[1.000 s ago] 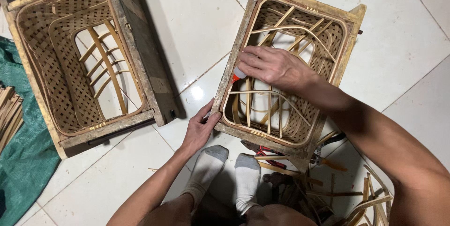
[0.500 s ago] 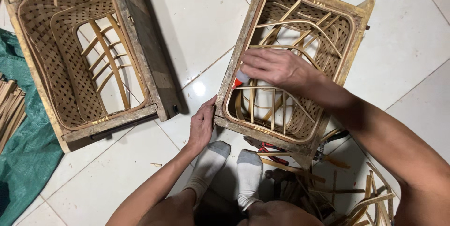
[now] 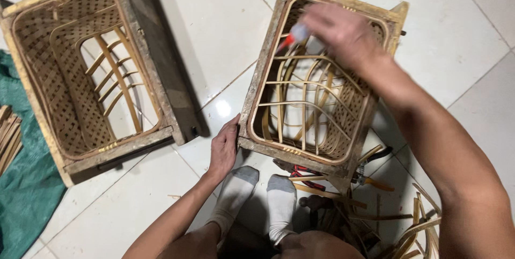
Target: The person assembles a rectangular basket frame by applying glue to the joints and securing the structure. They handle multiple frames, using a hammer to tap pieces into place and a glue bottle to bond the bamboo strips. The person works on the floor, surrounded by tools and materials.
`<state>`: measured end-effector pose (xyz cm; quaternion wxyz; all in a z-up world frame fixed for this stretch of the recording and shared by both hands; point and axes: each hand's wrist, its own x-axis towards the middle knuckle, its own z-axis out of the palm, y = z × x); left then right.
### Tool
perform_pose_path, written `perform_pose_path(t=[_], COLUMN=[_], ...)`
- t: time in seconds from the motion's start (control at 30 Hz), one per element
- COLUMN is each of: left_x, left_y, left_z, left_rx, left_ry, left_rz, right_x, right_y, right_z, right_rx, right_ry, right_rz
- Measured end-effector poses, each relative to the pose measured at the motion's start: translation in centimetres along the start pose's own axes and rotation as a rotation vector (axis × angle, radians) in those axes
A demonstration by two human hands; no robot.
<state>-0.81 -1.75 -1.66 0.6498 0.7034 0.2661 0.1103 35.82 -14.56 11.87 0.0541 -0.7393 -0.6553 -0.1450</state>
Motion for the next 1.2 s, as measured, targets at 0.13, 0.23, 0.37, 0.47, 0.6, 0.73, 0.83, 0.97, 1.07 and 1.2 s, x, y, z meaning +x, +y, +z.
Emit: perform_pose_path(t=[0.13, 0.23, 0.37, 0.47, 0.6, 0.73, 0.83, 0.97, 1.07, 1.2], left_x=[0.1, -0.1, -0.2, -0.2, -0.1, -0.3, -0.2, 0.0, 0.0, -0.4], left_y=[0.5, 0.9, 1.3, 1.6, 2.0, 2.1, 2.0, 2.0, 1.7, 1.1], left_z=[0.1, 0.1, 0.1, 0.0, 0.1, 0.0, 0.0, 0.2, 0.1, 0.0], left_rx=[-0.013, -0.02, -0.072, -0.066, -0.032, -0.033, -0.042, 0.017, 0.007, 0.008], left_ry=[0.01, 0.014, 0.005, 0.001, -0.002, 0.002, 0.012, 0.021, 0.018, 0.02], left_rz=[-0.13, -0.179, -0.262, -0.244, -0.244, -0.265, -0.257, -0.255, -0.263, -0.234], right_x=[-1.1, -0.7, 0.2, 0.9, 1.7, 2.4, 3.1, 4.6, 5.6, 5.7], right_y=[4.2, 4.8, 4.9, 5.0, 5.4, 5.5, 5.9, 7.2, 8.1, 8.5], right_z=[1.0, 2.8, 4.0, 4.5, 4.9, 5.2, 5.1, 5.1, 5.1, 4.9], right_rx=[0.011, -0.035, -0.053, -0.059, -0.096, -0.048, -0.103, -0.223, -0.254, -0.231], right_ry=[0.096, 0.091, 0.05, 0.036, 0.029, 0.016, 0.025, 0.004, -0.002, -0.084], right_rz=[0.096, 0.065, 0.042, -0.001, -0.076, -0.085, -0.101, -0.127, -0.136, -0.101])
